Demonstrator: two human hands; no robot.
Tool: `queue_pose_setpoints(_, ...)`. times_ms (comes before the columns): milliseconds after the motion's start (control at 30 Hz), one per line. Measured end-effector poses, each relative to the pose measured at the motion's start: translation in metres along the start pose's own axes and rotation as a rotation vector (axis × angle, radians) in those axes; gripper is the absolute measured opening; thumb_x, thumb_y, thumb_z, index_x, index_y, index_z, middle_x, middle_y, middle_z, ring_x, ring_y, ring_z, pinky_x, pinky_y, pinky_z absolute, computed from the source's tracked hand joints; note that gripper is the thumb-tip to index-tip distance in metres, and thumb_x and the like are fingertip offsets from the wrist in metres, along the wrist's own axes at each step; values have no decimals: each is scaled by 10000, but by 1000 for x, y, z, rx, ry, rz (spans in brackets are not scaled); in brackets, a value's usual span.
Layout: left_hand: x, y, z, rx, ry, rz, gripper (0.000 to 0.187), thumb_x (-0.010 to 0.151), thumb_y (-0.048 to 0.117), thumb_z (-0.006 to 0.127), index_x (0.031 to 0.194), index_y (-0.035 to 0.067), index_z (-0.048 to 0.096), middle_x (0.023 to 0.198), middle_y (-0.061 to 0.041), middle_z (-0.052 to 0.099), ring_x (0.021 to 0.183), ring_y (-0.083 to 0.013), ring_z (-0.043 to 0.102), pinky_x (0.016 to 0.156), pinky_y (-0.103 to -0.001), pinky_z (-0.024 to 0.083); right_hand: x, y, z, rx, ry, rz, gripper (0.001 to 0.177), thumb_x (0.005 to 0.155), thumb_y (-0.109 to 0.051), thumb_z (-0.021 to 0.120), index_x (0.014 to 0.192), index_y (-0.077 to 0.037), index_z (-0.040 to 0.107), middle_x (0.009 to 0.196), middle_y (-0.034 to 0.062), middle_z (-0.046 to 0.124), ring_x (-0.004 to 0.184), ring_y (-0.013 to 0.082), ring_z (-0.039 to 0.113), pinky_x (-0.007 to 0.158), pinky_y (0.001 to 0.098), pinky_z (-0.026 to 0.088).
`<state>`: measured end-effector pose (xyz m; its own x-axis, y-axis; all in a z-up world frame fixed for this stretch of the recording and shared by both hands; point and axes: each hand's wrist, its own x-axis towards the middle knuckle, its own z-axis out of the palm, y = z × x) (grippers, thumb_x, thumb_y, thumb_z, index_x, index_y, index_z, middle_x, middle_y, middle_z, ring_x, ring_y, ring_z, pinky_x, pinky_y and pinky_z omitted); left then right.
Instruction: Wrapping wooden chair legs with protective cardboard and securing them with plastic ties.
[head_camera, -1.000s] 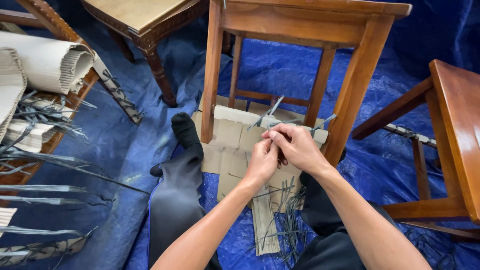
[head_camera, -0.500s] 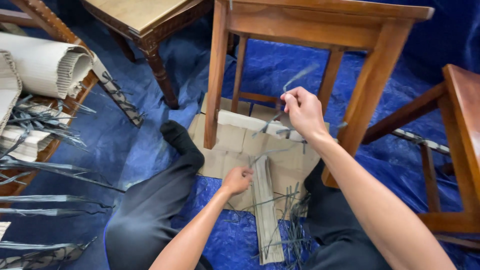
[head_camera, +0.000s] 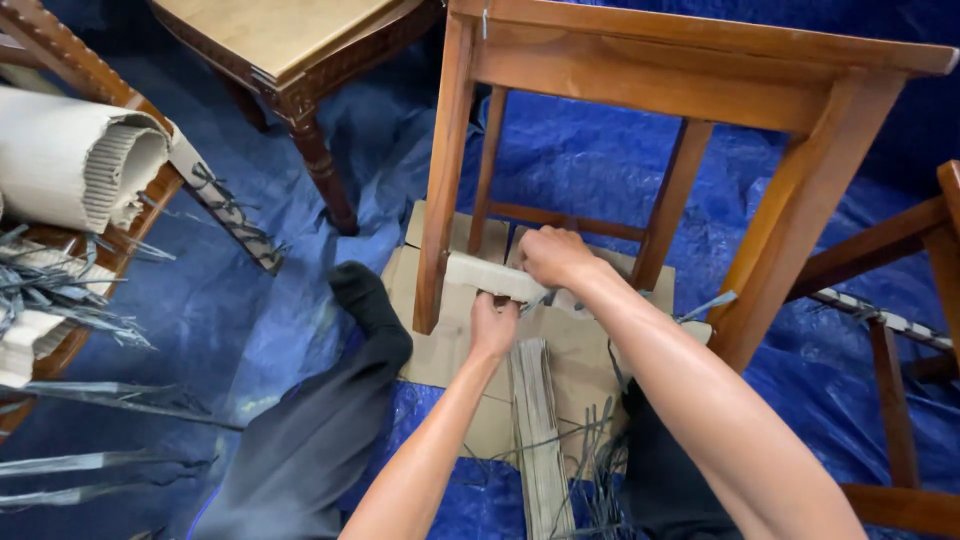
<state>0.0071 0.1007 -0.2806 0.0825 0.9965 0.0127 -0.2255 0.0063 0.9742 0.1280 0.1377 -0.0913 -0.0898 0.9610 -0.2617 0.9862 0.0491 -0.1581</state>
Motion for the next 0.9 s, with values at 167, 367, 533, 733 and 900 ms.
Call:
queue_pose_setpoints(167, -28, 48, -9, 254, 68, -41, 163, 933, 96, 618, 952, -35, 714, 755, -75, 724, 668, -131, 678, 637, -305, 540, -8, -9, -19, -44, -9, -48, 222, 846, -243, 716, 964, -72, 794, 1043, 230, 726, 1023, 414, 683, 851, 510, 542)
queue_pose_setpoints(367, -51, 95, -24, 315, -23, -77, 195, 926, 194, 679, 943, 15, 753, 696, -92, 702, 622, -149, 642, 612, -325, 523, -41, -31, -43, -142, 87, -107, 305, 856, -317, 742, 891, -17, 782, 953, 241, 730, 945, 402, 710, 805, 502, 567)
queue_pose_setpoints(533, -52, 124, -40, 548, -164, 35, 218, 895, 230, 705, 924, 21, 756, 738, -144, 728, 679, -263, 692, 676, -389, 546, -84, -53, -28, -64, 288, -99, 332, 887, -322, 710, 839, 4, 751, 874, 275, 715, 872, 448, 698, 767, 533, 561)
queue_pose_setpoints(733, -25, 179, -57, 1022, -488, 157, 216, 895, 260, 664, 972, 95, 780, 920, -212, 734, 921, -428, 691, 835, -513, 543, -141, -90, 16, 311, 487, -39, 195, 971, -159, 550, 908, 2, 641, 814, 266, 705, 742, 468, 691, 688, 547, 551)
queue_pose_setpoints(900, -8, 234, -42, 1143, -562, 169, 220, 897, 266, 644, 939, 93, 772, 964, -212, 731, 966, -432, 675, 842, -528, 532, -142, -103, 86, 830, 762, 9, 227, 1023, -177, 537, 986, -11, 687, 843, 243, 717, 782, 383, 704, 659, 465, 531)
